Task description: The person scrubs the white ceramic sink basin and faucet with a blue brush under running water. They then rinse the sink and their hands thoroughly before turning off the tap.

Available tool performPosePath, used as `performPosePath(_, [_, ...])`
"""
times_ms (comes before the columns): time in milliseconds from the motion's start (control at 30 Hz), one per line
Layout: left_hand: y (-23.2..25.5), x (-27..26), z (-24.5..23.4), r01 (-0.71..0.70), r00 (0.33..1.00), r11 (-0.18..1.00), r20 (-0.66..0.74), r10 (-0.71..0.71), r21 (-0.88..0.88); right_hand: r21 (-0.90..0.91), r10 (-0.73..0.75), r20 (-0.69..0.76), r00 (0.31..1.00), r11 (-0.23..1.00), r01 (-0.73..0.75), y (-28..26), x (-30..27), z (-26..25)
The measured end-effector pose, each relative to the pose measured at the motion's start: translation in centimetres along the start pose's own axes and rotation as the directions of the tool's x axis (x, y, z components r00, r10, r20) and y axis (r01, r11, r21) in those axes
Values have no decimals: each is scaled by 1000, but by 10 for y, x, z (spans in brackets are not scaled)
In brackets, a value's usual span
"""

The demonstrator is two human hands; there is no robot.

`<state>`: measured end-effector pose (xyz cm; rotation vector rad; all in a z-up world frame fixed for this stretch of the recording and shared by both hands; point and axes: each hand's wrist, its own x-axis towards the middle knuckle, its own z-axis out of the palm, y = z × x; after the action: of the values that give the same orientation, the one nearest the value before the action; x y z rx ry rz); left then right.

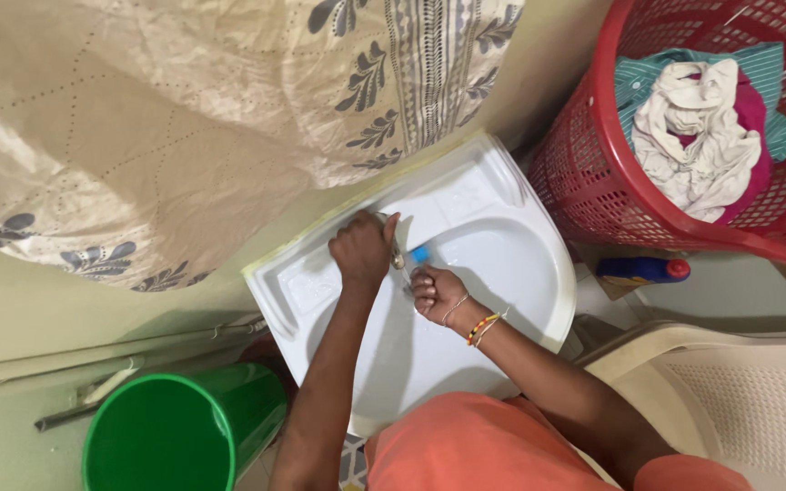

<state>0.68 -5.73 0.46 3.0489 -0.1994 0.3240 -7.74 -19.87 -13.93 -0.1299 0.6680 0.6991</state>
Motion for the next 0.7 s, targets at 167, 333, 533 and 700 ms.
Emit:
performPosePath(167, [-14,-62,-4,146,989,929,37,-142,-340,-21,-112,62,992,993,113,-57,-14,-45])
performPosePath(333, [-25,-129,45,420,895,694,391,-213,-584,-146,-306,-94,947,945,291,-83,-59,-48])
performPosePath(533, [3,-157,106,846,513,-208,856,67,-491,-591,-115,-248,962,805,-56,8,-41,-28])
performPosePath(700, [2,-158,132,744,511,-535,857,69,-401,-742,-73,-189,979,664,-94,37,-25,-41])
